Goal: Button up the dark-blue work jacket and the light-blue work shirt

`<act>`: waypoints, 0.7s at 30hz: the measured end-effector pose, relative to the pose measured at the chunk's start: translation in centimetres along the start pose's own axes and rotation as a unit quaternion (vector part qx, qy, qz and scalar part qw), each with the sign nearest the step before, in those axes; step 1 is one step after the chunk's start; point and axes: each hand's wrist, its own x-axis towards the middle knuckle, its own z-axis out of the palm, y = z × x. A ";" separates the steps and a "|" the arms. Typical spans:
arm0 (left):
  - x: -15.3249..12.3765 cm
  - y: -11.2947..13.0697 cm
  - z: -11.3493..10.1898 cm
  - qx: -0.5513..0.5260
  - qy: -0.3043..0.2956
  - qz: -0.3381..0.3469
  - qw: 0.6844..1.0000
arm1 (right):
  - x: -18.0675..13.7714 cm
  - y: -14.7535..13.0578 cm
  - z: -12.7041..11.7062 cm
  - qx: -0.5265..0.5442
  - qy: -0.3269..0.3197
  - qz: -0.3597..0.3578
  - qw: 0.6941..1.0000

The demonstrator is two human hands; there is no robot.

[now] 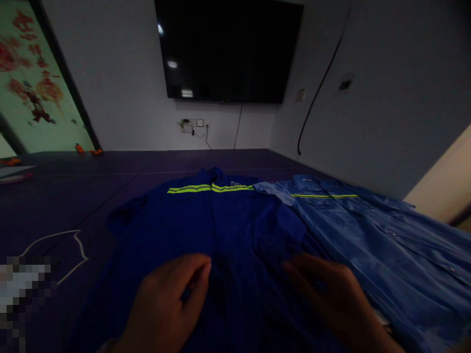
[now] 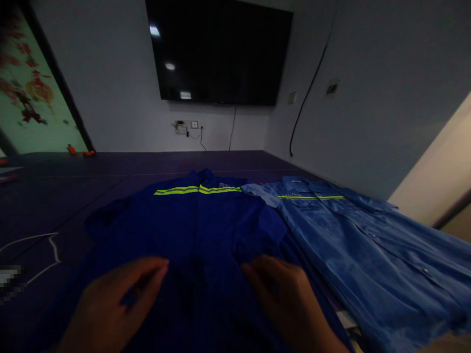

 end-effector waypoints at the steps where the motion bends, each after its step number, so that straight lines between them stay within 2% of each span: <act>1: 2.5 -0.3 -0.5 0.043 -0.002 -0.006 0.999 | 2.3 0.3 -0.9 -0.025 -0.012 -0.012 1.000; 4: 10.1 -2.0 -0.6 0.181 -0.008 -0.085 0.980 | 9.7 2.6 -1.4 -0.101 -0.087 -0.013 0.991; 7: 16.2 -5.8 1.8 0.257 -0.008 -0.091 0.962 | 16.8 6.2 0.6 -0.155 -0.147 0.002 0.977; 9: 18.7 -9.4 3.9 0.294 -0.028 -0.132 0.946 | 20.6 8.9 2.5 -0.185 -0.169 0.047 0.967; 11: 20.0 -13.1 5.7 0.321 -0.087 -0.202 0.921 | 23.5 11.5 4.5 -0.210 -0.175 0.094 0.957; 12: 20.4 -14.9 6.3 0.323 -0.095 -0.218 0.916 | 24.7 12.8 5.4 -0.218 -0.169 0.102 0.956; 14: 20.6 -18.1 7.1 0.324 -0.094 -0.235 0.912 | 26.7 15.1 7.0 -0.235 -0.153 0.118 0.953; 18: 21.3 -23.8 7.6 0.327 -0.085 -0.225 0.914 | 30.4 19.4 9.6 -0.260 -0.126 0.149 0.946; 21: 22.8 -27.7 8.5 0.322 -0.113 -0.245 0.907 | 32.8 22.3 11.0 -0.270 -0.119 0.177 0.939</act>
